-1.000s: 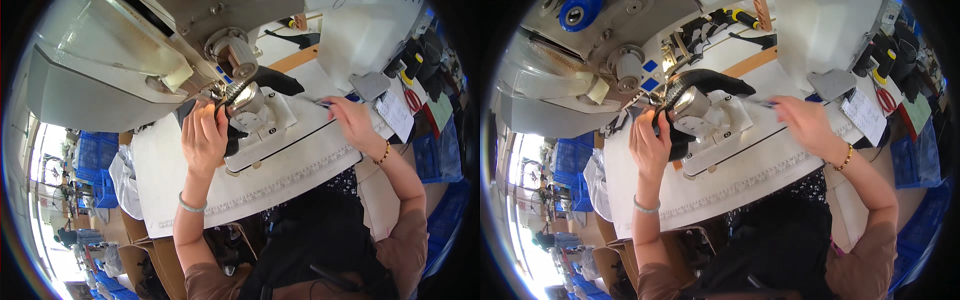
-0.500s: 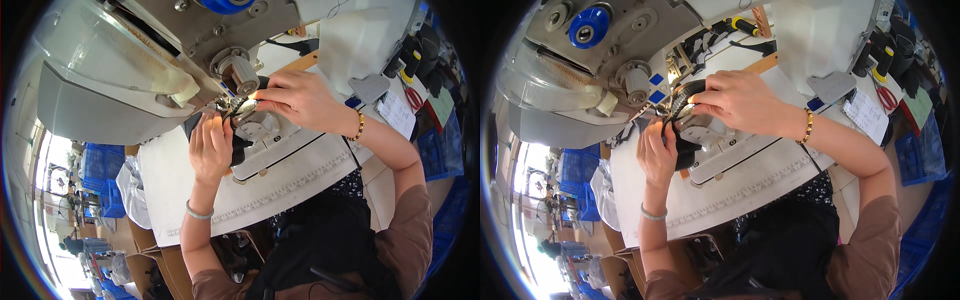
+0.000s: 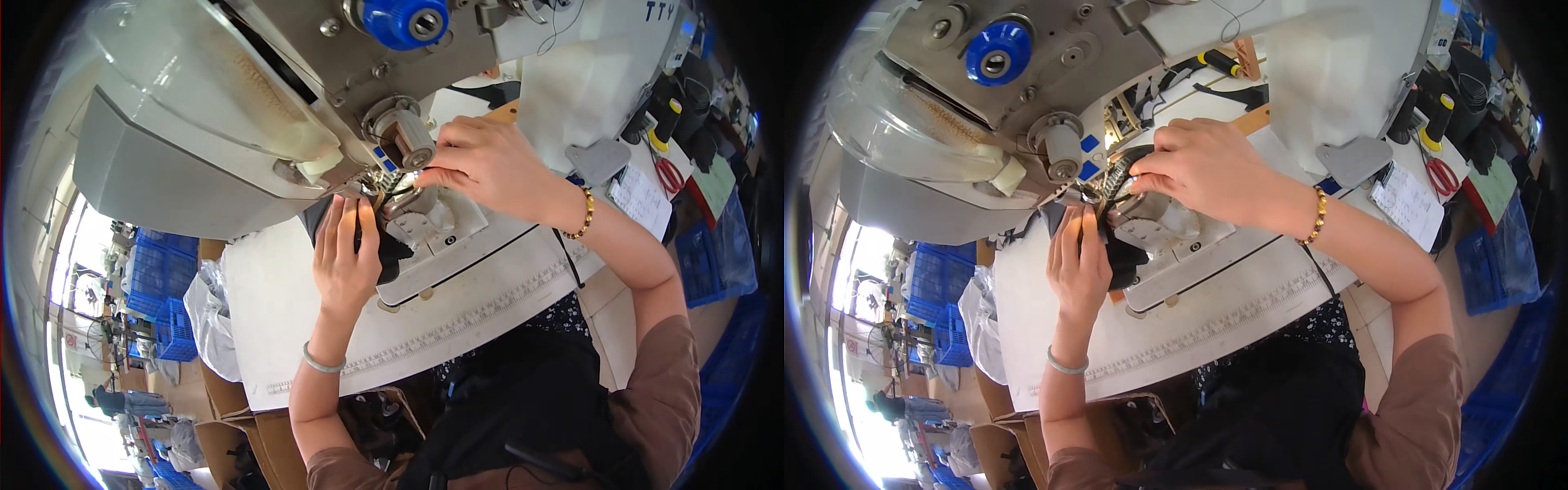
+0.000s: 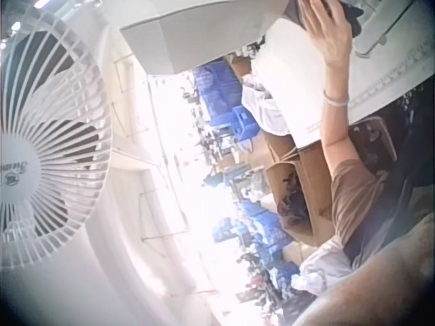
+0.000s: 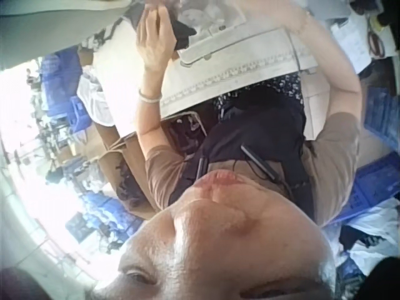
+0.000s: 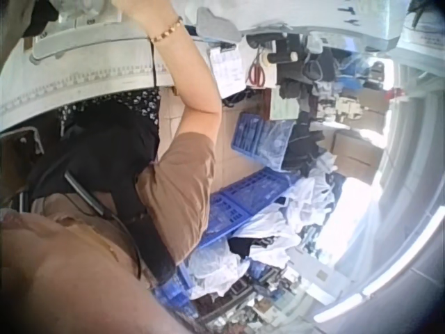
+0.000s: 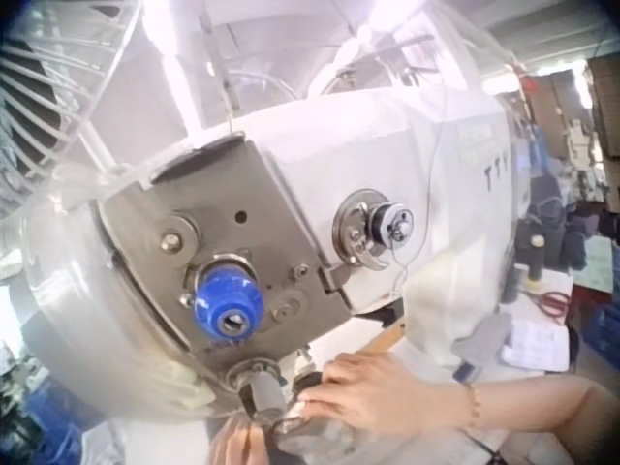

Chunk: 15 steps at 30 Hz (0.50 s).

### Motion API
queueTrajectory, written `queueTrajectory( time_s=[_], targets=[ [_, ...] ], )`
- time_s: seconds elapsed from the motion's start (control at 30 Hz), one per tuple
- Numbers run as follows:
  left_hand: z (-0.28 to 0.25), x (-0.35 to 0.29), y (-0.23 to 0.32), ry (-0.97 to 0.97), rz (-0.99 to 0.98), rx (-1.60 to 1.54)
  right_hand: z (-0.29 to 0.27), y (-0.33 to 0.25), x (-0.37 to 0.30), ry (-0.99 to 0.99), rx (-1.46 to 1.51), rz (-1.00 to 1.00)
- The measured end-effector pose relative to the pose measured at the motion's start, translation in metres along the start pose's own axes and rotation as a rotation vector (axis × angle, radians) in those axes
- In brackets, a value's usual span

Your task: The person stitches shoe upper pieces together using an industrial sewing machine, guiding the material through the needle by hand and trimming excess thread with snips.

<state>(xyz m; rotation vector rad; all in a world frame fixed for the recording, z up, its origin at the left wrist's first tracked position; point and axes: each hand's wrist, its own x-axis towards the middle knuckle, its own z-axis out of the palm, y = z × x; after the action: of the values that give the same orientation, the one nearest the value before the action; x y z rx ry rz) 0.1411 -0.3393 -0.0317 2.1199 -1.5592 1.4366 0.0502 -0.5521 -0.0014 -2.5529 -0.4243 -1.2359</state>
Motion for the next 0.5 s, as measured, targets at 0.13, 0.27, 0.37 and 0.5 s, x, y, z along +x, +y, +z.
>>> queueTrajectory(
  time_s=[0.13,0.27,0.37,0.5],
  targets=[
    [0.002,-0.006,-0.002,0.112,-0.103,-0.131,-0.017,0.001,-0.006,-0.021,-0.03,0.002],
    [-0.002,-0.004,0.001,0.177,-0.17,-0.191,-0.01,0.011,-0.034,0.04,0.207,0.327],
    [0.0,-0.001,0.0,0.181,-0.137,-0.179,0.015,0.016,-0.037,0.192,0.378,0.318],
    [0.001,0.0,-0.001,0.194,-0.096,-0.125,0.041,0.034,-0.027,0.226,0.476,0.127]
  ],
)
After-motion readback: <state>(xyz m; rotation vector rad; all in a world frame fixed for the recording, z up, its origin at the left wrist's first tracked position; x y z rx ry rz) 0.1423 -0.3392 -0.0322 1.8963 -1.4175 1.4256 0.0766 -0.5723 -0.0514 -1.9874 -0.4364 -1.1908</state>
